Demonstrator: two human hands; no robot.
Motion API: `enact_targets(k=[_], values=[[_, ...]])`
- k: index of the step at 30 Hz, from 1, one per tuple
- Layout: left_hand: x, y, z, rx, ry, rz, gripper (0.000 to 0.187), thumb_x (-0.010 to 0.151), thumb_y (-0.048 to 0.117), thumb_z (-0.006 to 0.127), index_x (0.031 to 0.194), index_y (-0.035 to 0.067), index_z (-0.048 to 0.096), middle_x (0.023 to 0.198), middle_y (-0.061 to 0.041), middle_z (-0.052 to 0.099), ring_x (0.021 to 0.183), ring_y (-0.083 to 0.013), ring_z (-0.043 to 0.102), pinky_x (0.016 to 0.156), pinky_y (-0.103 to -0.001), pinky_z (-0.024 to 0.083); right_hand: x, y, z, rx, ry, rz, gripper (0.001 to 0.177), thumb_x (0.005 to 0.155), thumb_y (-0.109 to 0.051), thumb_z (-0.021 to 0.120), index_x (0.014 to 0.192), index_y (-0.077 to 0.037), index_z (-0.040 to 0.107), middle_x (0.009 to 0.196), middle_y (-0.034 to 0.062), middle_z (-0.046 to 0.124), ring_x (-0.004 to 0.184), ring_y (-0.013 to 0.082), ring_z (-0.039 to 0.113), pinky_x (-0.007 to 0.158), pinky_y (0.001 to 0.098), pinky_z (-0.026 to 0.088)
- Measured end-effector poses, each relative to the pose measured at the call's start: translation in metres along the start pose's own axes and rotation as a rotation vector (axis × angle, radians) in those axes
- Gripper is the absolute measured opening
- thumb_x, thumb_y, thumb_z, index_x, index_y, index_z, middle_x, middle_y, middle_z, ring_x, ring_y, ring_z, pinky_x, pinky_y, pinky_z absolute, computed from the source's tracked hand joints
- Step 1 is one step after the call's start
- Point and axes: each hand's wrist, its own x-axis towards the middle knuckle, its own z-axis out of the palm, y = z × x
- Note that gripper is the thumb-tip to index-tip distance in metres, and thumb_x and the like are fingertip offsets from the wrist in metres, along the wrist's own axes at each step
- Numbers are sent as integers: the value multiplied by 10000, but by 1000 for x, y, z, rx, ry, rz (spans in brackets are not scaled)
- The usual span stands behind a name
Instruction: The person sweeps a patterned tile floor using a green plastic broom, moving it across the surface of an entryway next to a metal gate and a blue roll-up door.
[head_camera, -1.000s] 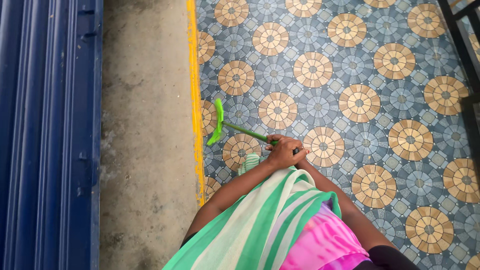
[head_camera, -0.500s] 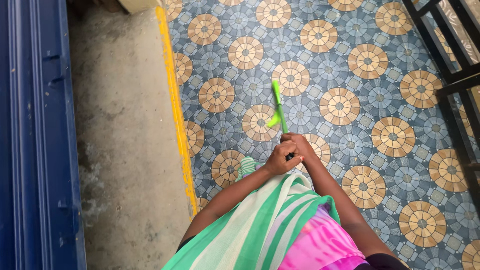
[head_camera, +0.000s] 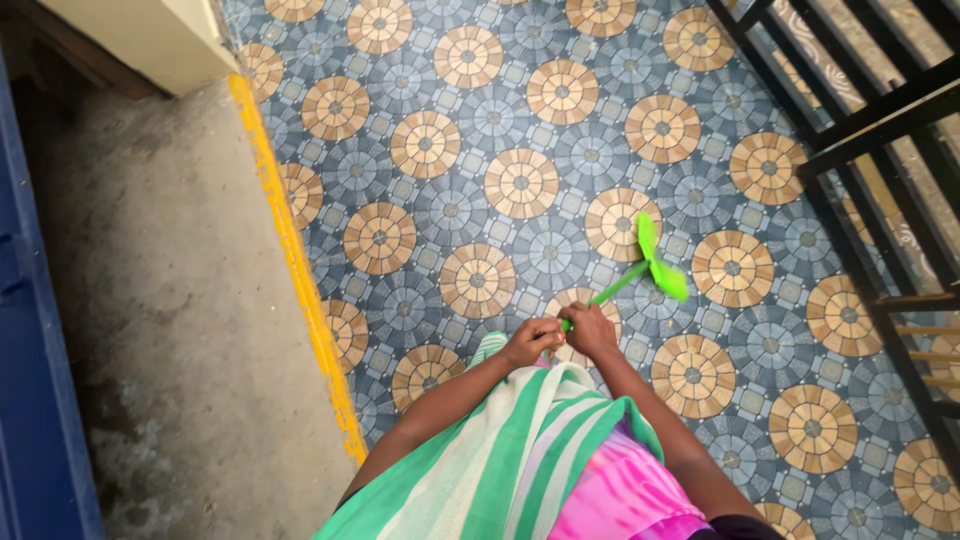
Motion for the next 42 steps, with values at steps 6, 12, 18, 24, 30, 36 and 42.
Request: enact_targets(k=[6,12,18,24,30,36,42], values=[[16,10,-10,-168,-106,153,411,1032,155,526,652,4,568,665,-78,601,752,-190,626,915,-340,495,8,37,14,59,-111,379,258,882,-296,710,1127,-226,675,1198,168,649,1105,408,660,903,516,543],[-3,38,-35,-66,-184,53,347,1029,160,565,715,12,582,667,-46,577,669,-128,545,762,-298,436,9,19,36,197,-51,443,241,884,-171,651,1122,-198,682,1179,218,650,1088,446,655,924,522,526],[-50,107,-96,115,-67,113,402,1031,173,566,657,27,562,618,-16,553,574,-83,482,553,-284,384,66,-71,70,313,133,256,255,825,-237,734,1053,-127,699,1080,208,708,1055,432,670,892,510,533],[-111,193,-166,443,126,217,373,994,195,612,677,1,591,566,-42,527,533,-101,463,511,-318,357,143,-202,108,606,80,-138,403,689,-311,809,998,-91,672,999,179,721,956,356,714,823,431,543],[-184,222,-220,547,252,327,347,946,222,639,693,-14,618,599,-109,564,577,-176,541,571,-360,400,156,-319,162,707,190,-848,314,892,-334,746,1159,-171,729,1056,130,704,973,239,682,829,364,540],[-212,233,-217,569,91,253,382,939,330,630,765,-10,624,687,-138,603,640,-256,592,661,-404,453,102,-366,163,585,-274,-212,413,896,-450,771,1152,-130,717,935,64,730,880,157,680,853,344,554],[-216,221,-174,593,-250,116,494,908,507,613,802,33,700,647,-117,629,638,-255,615,684,-404,467,26,-322,152,867,-91,-266,468,919,-444,650,1235,-107,724,1146,48,753,1114,134,667,1026,315,472]])
